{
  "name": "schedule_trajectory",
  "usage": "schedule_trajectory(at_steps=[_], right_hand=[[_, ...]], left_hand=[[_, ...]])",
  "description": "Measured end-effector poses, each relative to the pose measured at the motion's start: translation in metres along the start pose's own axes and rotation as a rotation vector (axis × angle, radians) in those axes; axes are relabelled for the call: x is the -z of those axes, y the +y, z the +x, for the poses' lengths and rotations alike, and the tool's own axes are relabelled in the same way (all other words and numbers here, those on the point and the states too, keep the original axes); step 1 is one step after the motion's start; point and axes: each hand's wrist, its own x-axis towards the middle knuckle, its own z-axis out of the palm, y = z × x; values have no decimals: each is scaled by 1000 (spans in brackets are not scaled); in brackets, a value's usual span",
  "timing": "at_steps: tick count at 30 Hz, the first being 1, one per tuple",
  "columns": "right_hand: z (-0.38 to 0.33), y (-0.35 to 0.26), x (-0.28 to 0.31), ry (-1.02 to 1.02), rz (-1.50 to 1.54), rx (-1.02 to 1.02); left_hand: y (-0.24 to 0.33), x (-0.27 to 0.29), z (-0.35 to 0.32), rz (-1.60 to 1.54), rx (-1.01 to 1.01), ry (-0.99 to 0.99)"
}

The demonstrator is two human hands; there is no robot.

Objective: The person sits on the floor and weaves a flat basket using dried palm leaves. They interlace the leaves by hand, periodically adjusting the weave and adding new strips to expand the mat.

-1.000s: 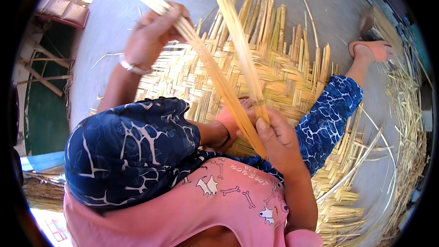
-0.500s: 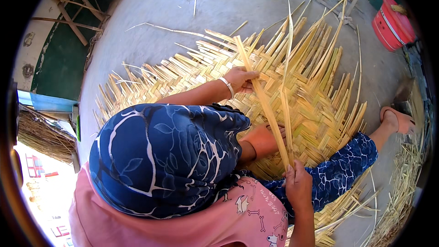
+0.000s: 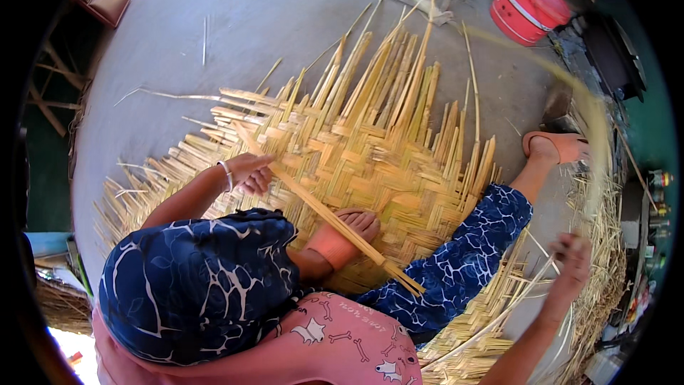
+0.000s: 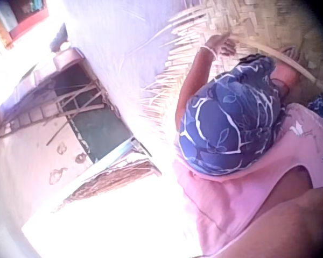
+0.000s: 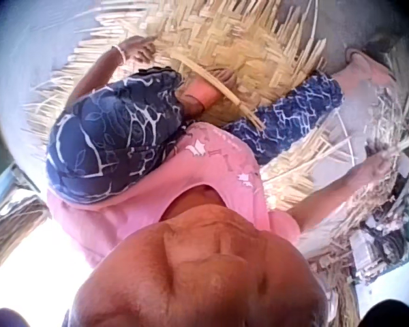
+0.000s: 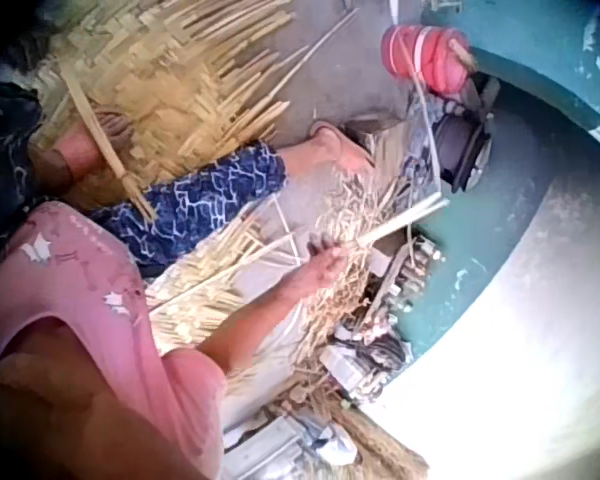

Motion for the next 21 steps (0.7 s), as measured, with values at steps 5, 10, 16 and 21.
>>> schedule_trajectory(at_steps=[5,10,16,21], right_hand=[[8,60,137,760,306,-167],[-92,188,124,583,430,-442],[-240,161,6,100,237,-669],[-288,107,5,-229,-260,-195]], left_hand=[[40,-8,-7,7,-152,-82],[67,-26,7,-163,-281,-86],[108,-77,0,-66,-339,-103],[148,-151,13,76,-378,-299]])
